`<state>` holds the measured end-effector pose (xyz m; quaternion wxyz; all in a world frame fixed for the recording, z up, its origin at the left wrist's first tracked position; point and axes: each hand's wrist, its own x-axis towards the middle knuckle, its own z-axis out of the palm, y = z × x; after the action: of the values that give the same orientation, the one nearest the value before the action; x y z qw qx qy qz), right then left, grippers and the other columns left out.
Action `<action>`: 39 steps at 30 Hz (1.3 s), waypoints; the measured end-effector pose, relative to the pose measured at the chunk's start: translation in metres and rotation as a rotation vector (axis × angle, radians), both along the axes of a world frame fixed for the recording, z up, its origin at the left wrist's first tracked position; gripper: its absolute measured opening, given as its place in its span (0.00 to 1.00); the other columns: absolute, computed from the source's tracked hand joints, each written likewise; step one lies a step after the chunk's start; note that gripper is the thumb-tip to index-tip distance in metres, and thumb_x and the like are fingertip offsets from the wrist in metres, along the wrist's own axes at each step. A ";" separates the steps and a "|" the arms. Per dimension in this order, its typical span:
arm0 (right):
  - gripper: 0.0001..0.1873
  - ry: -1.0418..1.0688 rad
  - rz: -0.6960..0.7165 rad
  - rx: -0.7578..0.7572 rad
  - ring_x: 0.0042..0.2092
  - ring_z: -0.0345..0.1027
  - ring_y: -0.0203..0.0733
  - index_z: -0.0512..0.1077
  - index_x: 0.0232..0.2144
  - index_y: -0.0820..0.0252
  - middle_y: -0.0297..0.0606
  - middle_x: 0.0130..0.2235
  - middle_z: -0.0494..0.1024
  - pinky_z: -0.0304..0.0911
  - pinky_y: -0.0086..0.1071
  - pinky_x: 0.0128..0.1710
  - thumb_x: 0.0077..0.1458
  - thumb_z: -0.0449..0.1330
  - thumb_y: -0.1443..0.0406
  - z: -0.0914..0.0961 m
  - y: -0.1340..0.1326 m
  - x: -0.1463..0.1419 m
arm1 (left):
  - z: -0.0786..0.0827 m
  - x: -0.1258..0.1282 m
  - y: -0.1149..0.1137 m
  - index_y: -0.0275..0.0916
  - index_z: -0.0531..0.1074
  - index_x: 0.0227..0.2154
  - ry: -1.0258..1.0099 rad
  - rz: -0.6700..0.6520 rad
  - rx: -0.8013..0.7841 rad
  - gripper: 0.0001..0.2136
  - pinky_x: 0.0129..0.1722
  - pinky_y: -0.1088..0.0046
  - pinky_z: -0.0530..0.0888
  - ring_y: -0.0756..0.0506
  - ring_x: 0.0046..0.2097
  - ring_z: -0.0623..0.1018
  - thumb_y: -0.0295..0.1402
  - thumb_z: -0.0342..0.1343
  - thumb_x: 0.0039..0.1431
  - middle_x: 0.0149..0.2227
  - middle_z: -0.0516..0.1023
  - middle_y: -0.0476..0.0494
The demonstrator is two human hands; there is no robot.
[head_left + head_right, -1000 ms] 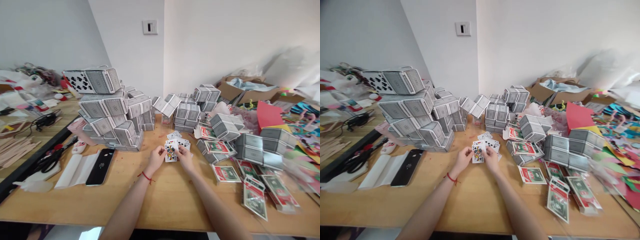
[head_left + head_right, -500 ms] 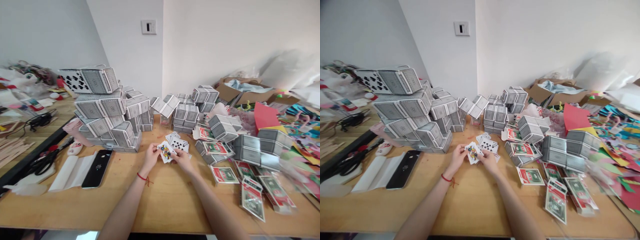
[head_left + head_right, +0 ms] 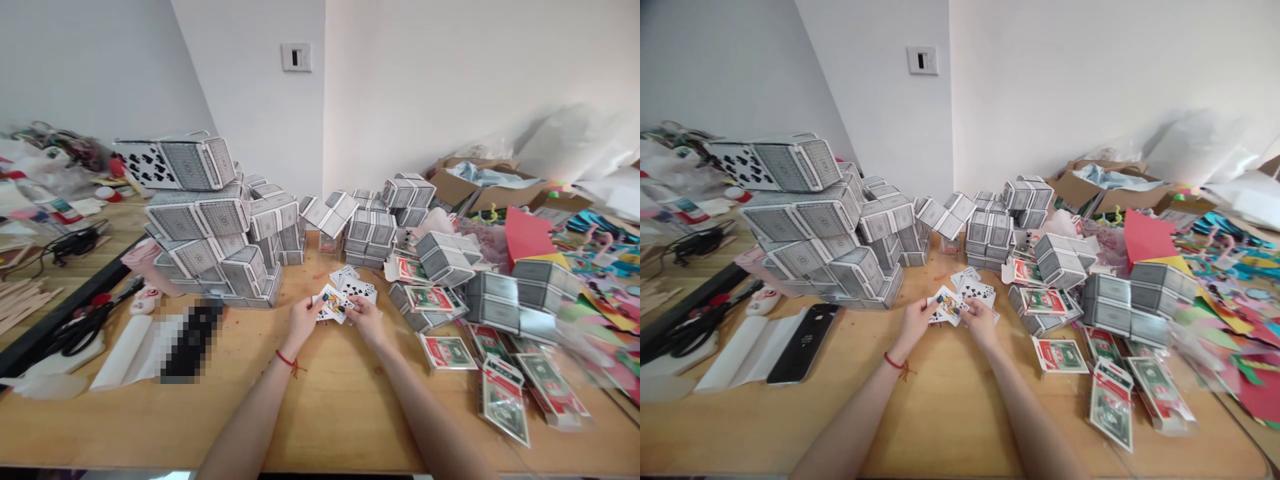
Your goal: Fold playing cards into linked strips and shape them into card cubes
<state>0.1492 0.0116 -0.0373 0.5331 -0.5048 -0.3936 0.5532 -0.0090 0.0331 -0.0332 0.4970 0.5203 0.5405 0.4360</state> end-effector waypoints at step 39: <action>0.16 -0.026 0.012 0.008 0.25 0.68 0.38 0.72 0.28 0.60 0.35 0.25 0.77 0.62 0.30 0.26 0.38 0.63 0.56 0.003 -0.002 -0.002 | 0.005 0.000 0.002 0.33 0.74 0.27 -0.231 -0.018 -0.157 0.07 0.24 0.73 0.74 0.48 0.26 0.76 0.30 0.58 0.44 0.27 0.79 0.44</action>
<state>0.1473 0.0097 -0.0339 0.5267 -0.5073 -0.4057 0.5484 -0.0089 0.0353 -0.0277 0.5988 0.4311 0.5076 0.4449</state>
